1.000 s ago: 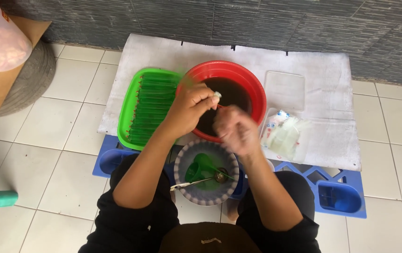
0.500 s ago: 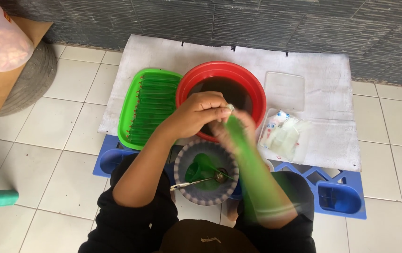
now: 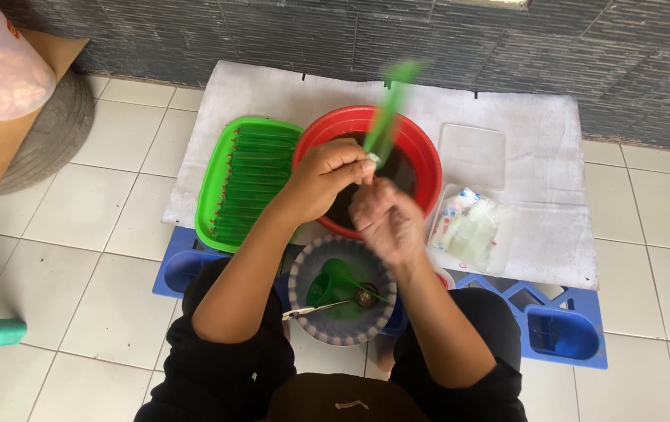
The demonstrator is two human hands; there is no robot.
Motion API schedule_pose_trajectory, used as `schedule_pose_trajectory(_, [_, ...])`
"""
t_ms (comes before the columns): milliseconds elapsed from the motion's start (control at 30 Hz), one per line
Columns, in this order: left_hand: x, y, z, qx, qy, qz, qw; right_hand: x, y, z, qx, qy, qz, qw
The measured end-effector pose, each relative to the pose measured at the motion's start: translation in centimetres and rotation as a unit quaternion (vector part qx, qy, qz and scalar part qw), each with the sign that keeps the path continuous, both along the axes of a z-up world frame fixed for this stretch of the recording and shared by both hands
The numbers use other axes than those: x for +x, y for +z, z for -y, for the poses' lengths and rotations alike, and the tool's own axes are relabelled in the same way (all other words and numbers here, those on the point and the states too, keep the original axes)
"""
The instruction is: The person fills small plastic sleeves with a dark liquid from a large red basin using a green funnel and ladle, then ties off the top of each sleeve by hand and places it in a green tray.
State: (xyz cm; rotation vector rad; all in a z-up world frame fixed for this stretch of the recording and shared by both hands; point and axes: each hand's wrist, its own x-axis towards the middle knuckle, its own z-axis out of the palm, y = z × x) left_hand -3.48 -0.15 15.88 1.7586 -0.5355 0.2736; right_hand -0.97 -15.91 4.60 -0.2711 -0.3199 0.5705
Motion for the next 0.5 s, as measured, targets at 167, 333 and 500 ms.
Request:
schedule_pose_trajectory(167, [-1.0, 0.6, 1.4, -0.008, -0.039, -0.018, 0.999, 1.0, -0.5, 0.8, -0.004, 0.011, -0.034, 0.999])
schedule_pose_trajectory(333, [0.0, -1.7, 0.5, -0.057, 0.025, -0.024, 0.998, -0.9, 1.6, -0.1, -0.06, -0.09, 0.057, 0.992])
schedule_pose_trajectory(500, [-1.4, -1.4, 1.0, -0.167, 0.007, -0.137, 0.976, -0.9, 3.1, 1.1, -0.368, -0.404, 0.458, 0.701])
